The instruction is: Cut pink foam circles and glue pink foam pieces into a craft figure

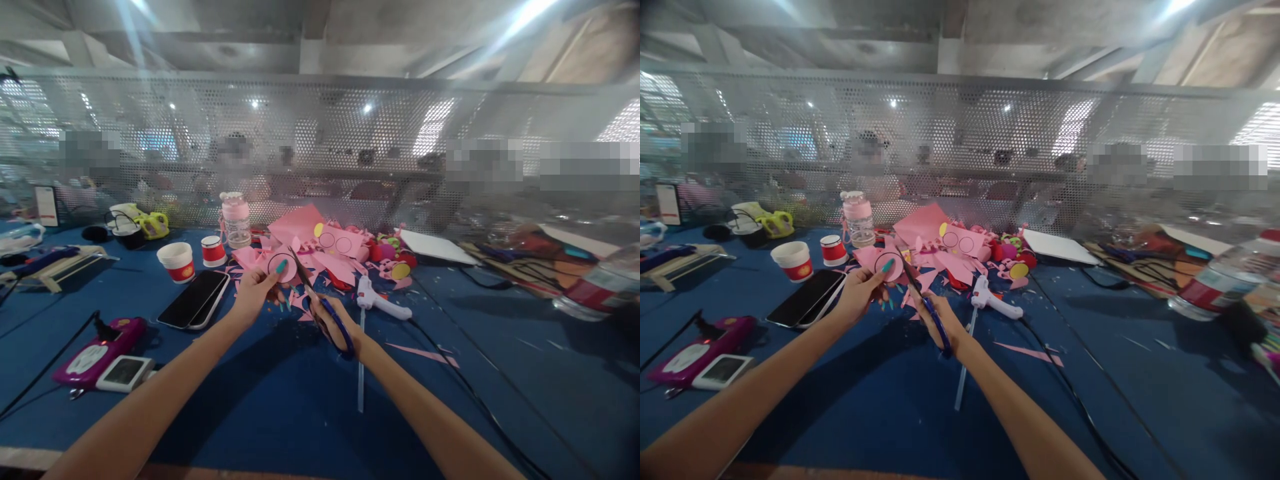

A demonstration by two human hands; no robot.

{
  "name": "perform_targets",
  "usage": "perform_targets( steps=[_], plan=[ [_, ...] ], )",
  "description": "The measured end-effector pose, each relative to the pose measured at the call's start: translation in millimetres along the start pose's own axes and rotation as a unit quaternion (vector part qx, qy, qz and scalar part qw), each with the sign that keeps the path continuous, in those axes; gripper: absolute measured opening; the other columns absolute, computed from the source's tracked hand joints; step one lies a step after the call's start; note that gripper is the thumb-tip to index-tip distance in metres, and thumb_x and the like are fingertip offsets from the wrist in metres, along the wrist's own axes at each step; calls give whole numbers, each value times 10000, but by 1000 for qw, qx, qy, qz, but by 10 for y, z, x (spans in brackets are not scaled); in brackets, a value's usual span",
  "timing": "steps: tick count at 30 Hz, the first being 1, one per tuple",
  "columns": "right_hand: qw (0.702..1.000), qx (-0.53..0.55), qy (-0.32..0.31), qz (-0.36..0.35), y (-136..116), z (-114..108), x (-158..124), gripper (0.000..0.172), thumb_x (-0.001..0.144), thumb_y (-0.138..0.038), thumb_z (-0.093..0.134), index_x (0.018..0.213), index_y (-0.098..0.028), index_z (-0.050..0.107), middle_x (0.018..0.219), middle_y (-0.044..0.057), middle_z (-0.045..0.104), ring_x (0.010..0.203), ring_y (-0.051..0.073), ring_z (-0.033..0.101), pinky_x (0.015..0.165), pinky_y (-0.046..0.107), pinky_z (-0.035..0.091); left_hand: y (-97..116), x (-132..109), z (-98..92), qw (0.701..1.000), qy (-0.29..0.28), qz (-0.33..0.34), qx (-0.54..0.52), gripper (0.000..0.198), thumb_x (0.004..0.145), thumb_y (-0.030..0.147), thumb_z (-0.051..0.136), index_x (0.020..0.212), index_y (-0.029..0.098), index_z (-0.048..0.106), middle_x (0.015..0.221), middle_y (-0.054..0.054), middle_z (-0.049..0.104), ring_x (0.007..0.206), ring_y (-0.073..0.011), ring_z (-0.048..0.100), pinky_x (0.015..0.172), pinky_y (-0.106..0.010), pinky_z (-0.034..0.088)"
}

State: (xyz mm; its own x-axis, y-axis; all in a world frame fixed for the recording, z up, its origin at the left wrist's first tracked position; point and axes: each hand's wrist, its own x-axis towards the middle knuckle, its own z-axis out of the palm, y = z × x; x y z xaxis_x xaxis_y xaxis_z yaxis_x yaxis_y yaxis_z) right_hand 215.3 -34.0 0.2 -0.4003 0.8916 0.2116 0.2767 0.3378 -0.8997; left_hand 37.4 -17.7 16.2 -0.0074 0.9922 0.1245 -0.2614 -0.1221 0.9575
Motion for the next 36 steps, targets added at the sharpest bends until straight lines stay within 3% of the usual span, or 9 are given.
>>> perform_targets(
  steps=[15, 36],
  plan=[
    [1000, 13, 5, 4, 2, 3, 10, 495, 773, -673, 384, 632, -200, 417, 454, -55, 358, 428, 90, 377, 403, 223, 304, -64, -26, -2, 998, -23, 26, 58, 414, 626, 525, 662, 612, 120, 582, 441, -29, 600, 349, -111, 527, 355, -200, 387],
    [999, -27, 6, -20, 16, -24, 34, 513, 774, -691, 337, 646, -200, 416, 489, -47, 354, 475, 98, 365, 425, 230, 261, -1, -23, 10, 999, -5, 35, 37, 425, 557, 508, 705, 605, 125, 528, 515, -33, 639, 322, -87, 506, 325, -191, 364]
  ],
)
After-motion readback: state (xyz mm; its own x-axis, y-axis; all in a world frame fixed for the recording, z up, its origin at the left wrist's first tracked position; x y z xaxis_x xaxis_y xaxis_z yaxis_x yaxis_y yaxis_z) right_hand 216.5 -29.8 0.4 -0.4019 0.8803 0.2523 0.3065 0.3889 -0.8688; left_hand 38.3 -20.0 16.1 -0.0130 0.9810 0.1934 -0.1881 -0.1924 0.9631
